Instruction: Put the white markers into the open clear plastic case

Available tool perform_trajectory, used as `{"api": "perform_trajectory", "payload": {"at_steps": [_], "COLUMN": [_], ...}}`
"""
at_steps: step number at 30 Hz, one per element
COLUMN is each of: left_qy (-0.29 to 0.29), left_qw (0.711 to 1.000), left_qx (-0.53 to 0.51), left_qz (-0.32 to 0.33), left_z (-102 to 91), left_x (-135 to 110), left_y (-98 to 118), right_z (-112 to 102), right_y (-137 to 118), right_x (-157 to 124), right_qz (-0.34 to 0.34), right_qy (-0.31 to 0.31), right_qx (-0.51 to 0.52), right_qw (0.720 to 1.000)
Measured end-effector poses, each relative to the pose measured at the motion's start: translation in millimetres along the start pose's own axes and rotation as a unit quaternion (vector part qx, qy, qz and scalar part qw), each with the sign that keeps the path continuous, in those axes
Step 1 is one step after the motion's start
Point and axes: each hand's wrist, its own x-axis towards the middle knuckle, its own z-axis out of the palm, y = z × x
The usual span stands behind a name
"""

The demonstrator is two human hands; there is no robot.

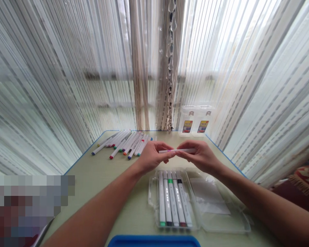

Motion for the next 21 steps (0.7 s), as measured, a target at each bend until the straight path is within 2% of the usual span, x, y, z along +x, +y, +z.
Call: {"api": "perform_trajectory", "payload": {"at_steps": [6, 14, 18, 21], "left_qy": [-0.004, -0.023, -0.01, 0.007], "left_qw": [1.0, 0.999, 1.0, 1.0], "left_qx": [0.011, 0.021, 0.018, -0.002], "left_qz": [0.012, 0.015, 0.022, 0.017], "left_z": [3.3, 7.7, 7.0, 6.5], "left_x": [0.2, 0.2, 1.2, 2.6], "left_y": [-3.2, -1.6, -2.0, -4.9], "right_z": [-1.8, 0.1, -0.6, -0.7], "right_y": [3.8, -1.3, -4.9, -4.8], "right_x": [0.2, -0.2, 0.6, -0.2], "right_qz": [-0.016, 0.027, 0.071, 0.065], "right_qy": [0.001, -0.012, -0.003, -0.004], "right_qx": [-0.053, 0.011, 0.042, 0.029], "right_qw": [0.998, 0.999, 0.997, 0.997]}}
